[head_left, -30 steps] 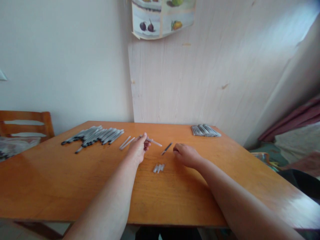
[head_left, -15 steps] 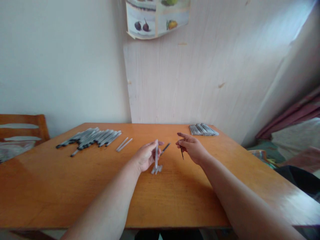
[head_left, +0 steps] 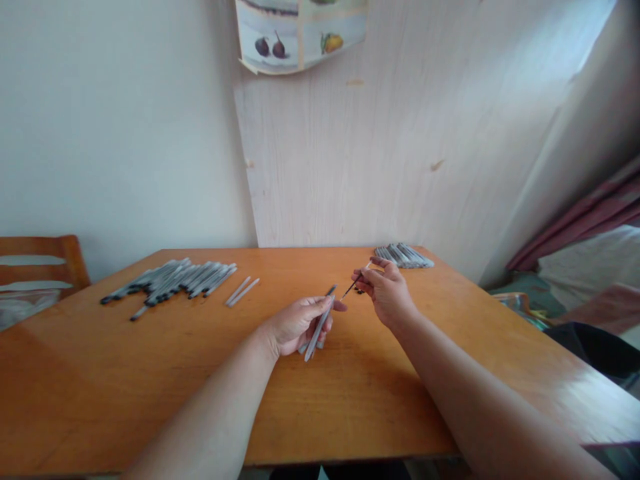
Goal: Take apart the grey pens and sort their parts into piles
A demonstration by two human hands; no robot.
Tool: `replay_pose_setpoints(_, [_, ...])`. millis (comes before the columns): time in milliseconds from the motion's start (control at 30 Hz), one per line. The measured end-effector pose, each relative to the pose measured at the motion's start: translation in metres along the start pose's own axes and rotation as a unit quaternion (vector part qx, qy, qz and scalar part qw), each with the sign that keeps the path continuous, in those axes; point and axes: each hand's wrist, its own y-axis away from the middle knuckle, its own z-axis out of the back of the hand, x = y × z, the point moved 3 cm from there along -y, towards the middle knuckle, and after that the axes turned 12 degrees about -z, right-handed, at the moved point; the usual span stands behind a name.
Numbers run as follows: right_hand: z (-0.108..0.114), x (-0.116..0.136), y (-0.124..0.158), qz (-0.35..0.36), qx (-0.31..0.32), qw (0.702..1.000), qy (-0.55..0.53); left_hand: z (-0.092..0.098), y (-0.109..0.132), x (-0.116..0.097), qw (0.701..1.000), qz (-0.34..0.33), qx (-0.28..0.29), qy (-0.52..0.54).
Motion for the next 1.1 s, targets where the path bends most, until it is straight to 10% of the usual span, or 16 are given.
replay_pose_setpoints(567, [-0.001,-0.002,0.000,0.051,-0.036,0.998,-0.012,0.003,0.001,-0.003,1.000,0.003,0.012,-0.029])
replay_pose_setpoints(1100, [-0.019,-0.005,0.021,0.044,0.053,0.996,0.061,0.004,0.001,-0.003,1.000,0.000,0.017,-0.021])
